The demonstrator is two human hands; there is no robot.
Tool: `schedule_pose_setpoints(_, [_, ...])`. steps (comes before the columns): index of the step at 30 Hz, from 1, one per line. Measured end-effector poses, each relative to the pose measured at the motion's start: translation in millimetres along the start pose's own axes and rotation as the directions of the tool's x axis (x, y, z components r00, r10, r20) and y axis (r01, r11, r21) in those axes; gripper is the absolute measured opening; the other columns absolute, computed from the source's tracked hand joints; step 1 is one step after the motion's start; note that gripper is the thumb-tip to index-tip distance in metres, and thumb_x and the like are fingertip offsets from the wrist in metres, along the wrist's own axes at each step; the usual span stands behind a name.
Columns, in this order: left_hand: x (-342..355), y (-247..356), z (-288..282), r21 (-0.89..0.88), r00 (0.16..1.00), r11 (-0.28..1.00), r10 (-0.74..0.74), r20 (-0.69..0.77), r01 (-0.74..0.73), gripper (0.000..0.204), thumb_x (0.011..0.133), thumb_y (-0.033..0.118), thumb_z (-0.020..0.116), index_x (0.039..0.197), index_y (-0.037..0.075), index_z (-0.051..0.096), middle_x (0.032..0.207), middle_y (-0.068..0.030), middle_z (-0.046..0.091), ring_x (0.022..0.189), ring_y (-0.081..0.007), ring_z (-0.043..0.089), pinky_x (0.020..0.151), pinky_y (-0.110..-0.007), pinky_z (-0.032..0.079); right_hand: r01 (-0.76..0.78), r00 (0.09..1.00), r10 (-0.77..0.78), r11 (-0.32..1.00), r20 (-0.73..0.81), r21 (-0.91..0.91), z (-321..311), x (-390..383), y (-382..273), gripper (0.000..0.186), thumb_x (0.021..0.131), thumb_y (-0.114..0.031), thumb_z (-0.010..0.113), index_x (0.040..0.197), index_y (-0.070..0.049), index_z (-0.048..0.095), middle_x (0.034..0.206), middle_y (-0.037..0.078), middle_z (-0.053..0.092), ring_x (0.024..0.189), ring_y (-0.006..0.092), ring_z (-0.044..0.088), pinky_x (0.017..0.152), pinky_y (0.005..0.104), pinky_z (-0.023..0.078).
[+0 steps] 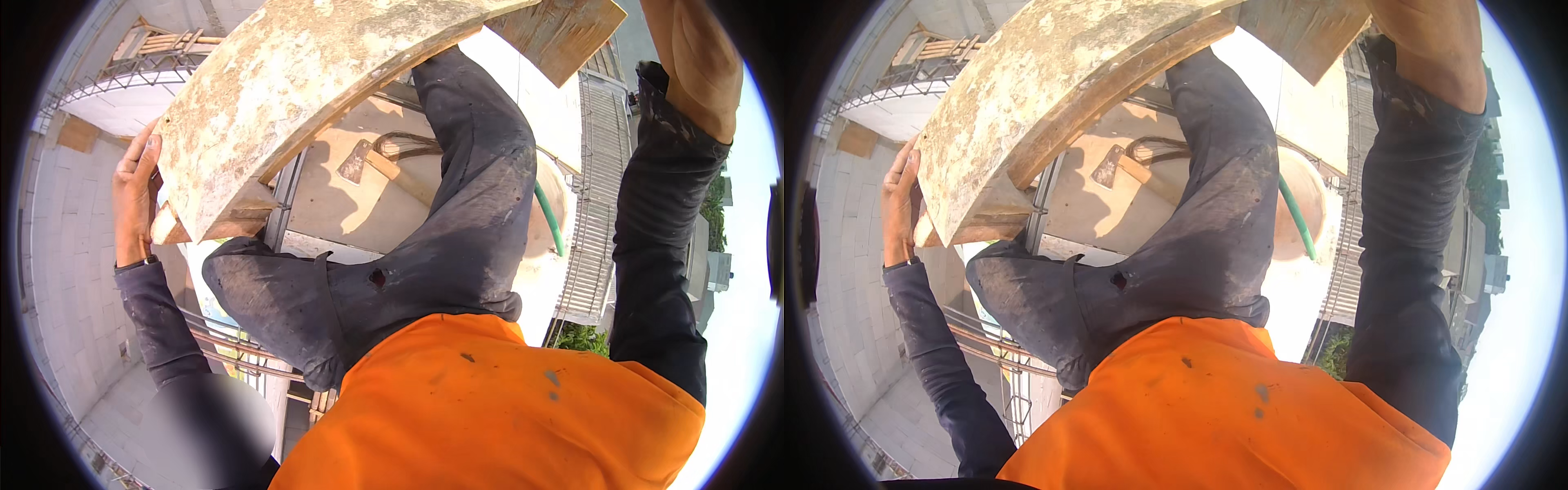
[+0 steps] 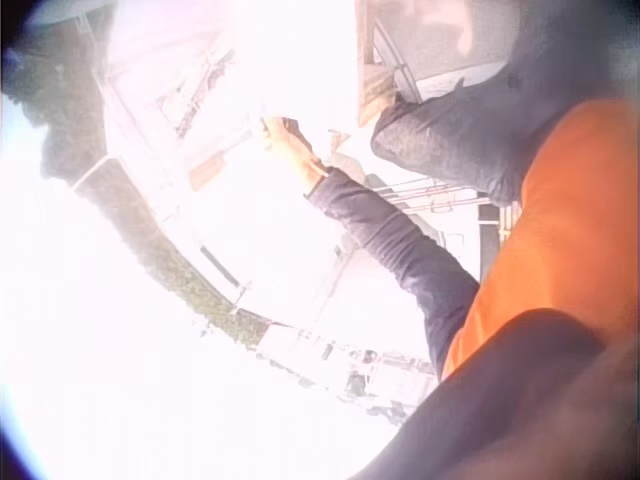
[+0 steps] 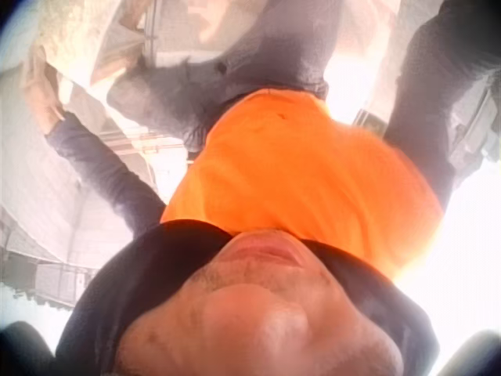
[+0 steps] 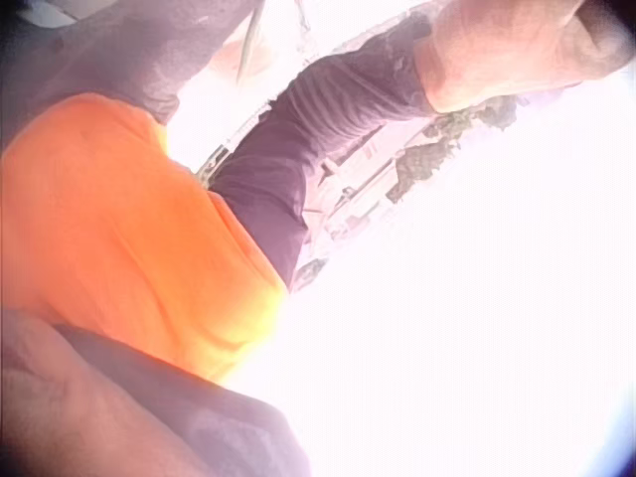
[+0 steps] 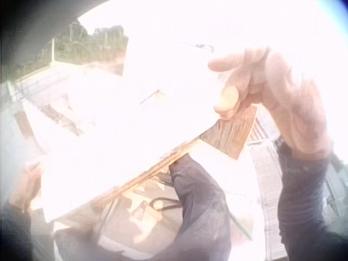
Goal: The person constructs a wooden formwork for a concrete beam by placing a wooden board onto a rebar structure, reaching into a bucket to retrieve nails, and hammering them into the wood with a hatchet.
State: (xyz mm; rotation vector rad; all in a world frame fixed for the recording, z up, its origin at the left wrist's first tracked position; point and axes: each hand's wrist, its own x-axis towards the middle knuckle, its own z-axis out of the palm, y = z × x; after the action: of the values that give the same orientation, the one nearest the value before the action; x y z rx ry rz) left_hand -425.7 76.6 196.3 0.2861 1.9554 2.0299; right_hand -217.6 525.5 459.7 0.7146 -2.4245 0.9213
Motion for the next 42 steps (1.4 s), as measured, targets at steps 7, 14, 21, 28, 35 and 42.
schedule_pose_setpoints(7, [-15.9,-1.2,-22.2,0.063,0.998,0.996,-0.061,-0.035,0.063,0.062,0.113,0.034,0.059,0.160,-0.003,0.045,0.155,-0.0156,0.057,0.138,-0.0240,0.059,0.117,-0.039,0.047,-0.773,0.609,0.788,0.615,-0.088,0.160,-50.6,-243.3,56.2,0.051,0.110,-0.051,0.056,0.119,-0.005,0.076,0.101,0.012,0.078,0.095,0.0183,0.075,0.087,0.0345,0.061])
schedule_pose_setpoints(14, [-18.0,18.0,-0.9,0.158,0.991,0.980,-0.109,-0.079,0.120,0.063,0.114,0.039,0.056,0.163,0.001,0.042,0.162,-0.0139,0.050,0.145,-0.0254,0.051,0.122,-0.041,0.041,-0.975,0.158,0.987,0.149,-0.041,-0.164,45.0,-406.8,110.2,0.023,0.100,-0.022,0.067,0.115,-0.008,0.078,0.102,0.014,0.080,0.096,0.0299,0.076,0.088,0.0409,0.059])
schedule_pose_setpoints(21, [-16.8,17.7,-7.8,0.237,0.992,0.965,-0.099,-0.081,0.116,0.067,0.112,0.043,0.058,0.164,0.004,0.041,0.163,-0.0126,0.048,0.146,-0.0261,0.049,0.122,-0.042,0.039,-0.806,0.156,0.943,0.294,0.295,-0.513,97.2,-450.2,178.4,0.019,0.089,-0.015,0.069,0.104,-0.011,0.080,0.102,0.018,0.079,0.101,0.0392,0.075,0.091,0.0495,0.057])
schedule_pose_setpoints(28, [-17.2,16.4,-2.1,0.321,0.997,0.944,-0.056,-0.054,0.070,0.071,0.111,0.048,0.057,0.165,0.004,0.041,0.163,-0.0121,0.048,0.147,-0.0261,0.048,0.123,-0.041,0.038,-0.744,0.140,0.963,0.255,0.230,-0.617,110.2,-450.8,189.4,0.023,0.090,-0.021,0.072,0.108,-0.007,0.078,0.098,0.020,0.078,0.100,0.0404,0.075,0.091,0.0490,0.058])
schedule_pose_setpoints(35, [-18.8,15.1,-1.4,0.289,0.996,0.954,-0.063,-0.070,0.081,0.073,0.111,0.050,0.057,0.166,0.005,0.040,0.163,-0.0115,0.047,0.147,-0.0256,0.046,0.123,-0.042,0.036,-0.778,0.228,0.957,0.291,0.181,-0.557,101.1,-452.0,186.3,0.023,0.090,-0.021,0.072,0.109,-0.008,0.074,0.102,0.021,0.078,0.101,0.0400,0.075,0.089,0.0501,0.058])
schedule_pose_setpoints(42, [-20.4,19.6,-7.2,0.326,0.995,0.941,-0.082,-0.049,0.094,0.075,0.110,0.053,0.058,0.166,0.007,0.040,0.164,-0.0100,0.045,0.147,-0.0250,0.045,0.124,-0.041,0.035,-0.647,0.278,0.921,0.391,0.274,-0.654,104.6,-445.1,187.2,0.029,0.089,-0.017,0.070,0.117,-0.015,0.076,0.108,0.019,0.079,0.101,0.0377,0.077,0.086,0.0474,0.060])
